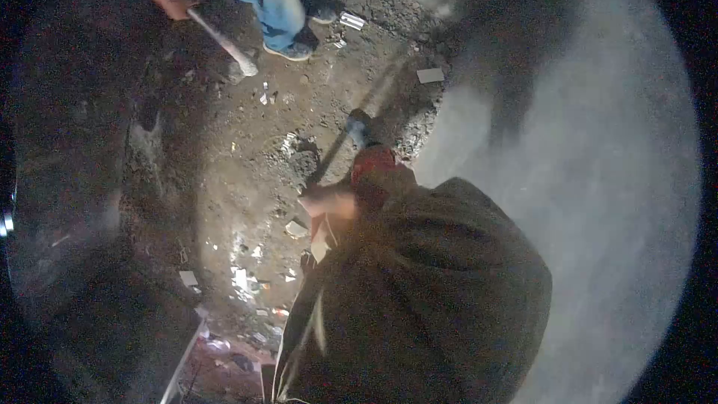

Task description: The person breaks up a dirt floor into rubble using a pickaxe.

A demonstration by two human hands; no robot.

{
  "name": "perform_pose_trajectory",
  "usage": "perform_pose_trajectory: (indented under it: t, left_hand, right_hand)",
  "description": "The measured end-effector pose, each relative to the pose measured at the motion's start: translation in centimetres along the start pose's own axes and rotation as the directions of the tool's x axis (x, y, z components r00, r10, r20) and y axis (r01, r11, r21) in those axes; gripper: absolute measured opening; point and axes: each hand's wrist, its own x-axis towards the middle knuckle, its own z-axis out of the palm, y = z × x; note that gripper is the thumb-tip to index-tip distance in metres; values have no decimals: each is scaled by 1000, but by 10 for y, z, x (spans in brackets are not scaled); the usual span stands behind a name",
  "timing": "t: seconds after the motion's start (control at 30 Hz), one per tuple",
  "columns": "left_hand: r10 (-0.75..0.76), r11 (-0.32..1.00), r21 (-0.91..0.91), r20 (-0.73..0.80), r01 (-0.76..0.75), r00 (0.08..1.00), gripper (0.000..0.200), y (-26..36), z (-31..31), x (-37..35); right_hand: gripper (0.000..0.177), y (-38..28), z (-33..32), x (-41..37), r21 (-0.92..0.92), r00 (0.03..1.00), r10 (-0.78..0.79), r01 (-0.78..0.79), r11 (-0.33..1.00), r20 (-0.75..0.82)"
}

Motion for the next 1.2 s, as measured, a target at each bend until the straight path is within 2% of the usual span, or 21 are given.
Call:
perform_pose_trajectory:
  t: [0.03,0.07,0.1,0.13,0.17,0.2,0.23,0.3,0.33,0.37,0.43,0.53,0.63,0.7,0.77,0.87,1.0,1.07,1.13,1.17,1.2]
  left_hand:
    - [22,999,42,31,-23,999,46,11,-12,13]
    - [45,995,87,62,-51,997,47,23,-23,24]
    - [74,988,129,92,-86,993,48,38,-29,29]
    - [105,977,172,125,-126,987,48,53,-35,34]
    - [145,959,225,142,-174,979,49,75,-29,30]
    - [215,917,310,151,-253,965,52,109,-1,-2]
    - [213,907,333,162,-257,963,52,116,-10,9]
    - [354,851,268,341,-452,871,54,133,-29,43]
    - [246,915,286,161,-284,956,56,149,-16,49]
    - [253,913,289,158,-290,955,56,152,-5,49]
    - [385,866,197,324,-460,864,57,143,-5,44]
    - [368,806,287,442,-518,818,54,126,3,43]
    - [256,889,314,267,-335,929,53,107,-3,37]
    - [210,918,299,191,-260,959,53,105,-16,31]
    - [173,939,276,137,-205,975,52,102,-29,26]
    - [148,958,237,85,-164,985,51,98,-48,26]
    - [138,969,199,59,-147,989,50,93,-72,30]
    - [131,974,180,57,-139,990,50,88,-80,33]
    - [120,978,163,62,-128,991,49,85,-86,38]
    - [112,980,157,62,-120,992,49,82,-90,41]
    - [104,981,155,72,-114,992,48,82,-93,45]
  right_hand:
    - [23,10,-2,-4,61,999,28,-29,998,20]
    - [23,17,-4,-11,321,982,156,-182,929,106]
    - [23,23,-5,-20,683,924,301,-378,625,235]
    - [23,29,-3,-30,879,803,438,-474,58,404]
    - [23,34,3,-44,832,712,434,-503,-233,552]
    - [23,36,10,-60,733,643,361,-534,-423,676]
    - [23,40,18,-75,626,573,291,-565,-538,766]
    - [24,39,25,-95,450,451,175,-627,-635,875]
    - [24,39,25,-102,390,415,128,-646,-656,901]
    - [24,41,28,-104,346,385,94,-664,-662,918]
    - [25,40,29,-101,272,338,28,-701,-659,941]
    - [26,38,28,-89,220,316,-45,-749,-625,948]
    - [27,46,31,-65,201,327,-121,-790,-579,937]
    - [28,51,34,-53,220,359,-163,-810,-543,919]
    - [29,59,37,-49,266,415,-192,-811,-521,889]
    - [30,77,42,-47,411,564,-222,-771,-486,795]
    - [33,133,66,-73,668,840,-241,-535,-517,487]
    - [34,158,77,-112,722,903,-176,-421,-549,393]
    - [35,164,79,-151,853,903,125,-333,-401,411]
    - [36,159,76,-169,906,858,335,-292,-305,389]
    - [33,153,66,-186,962,656,704,-204,-182,272]
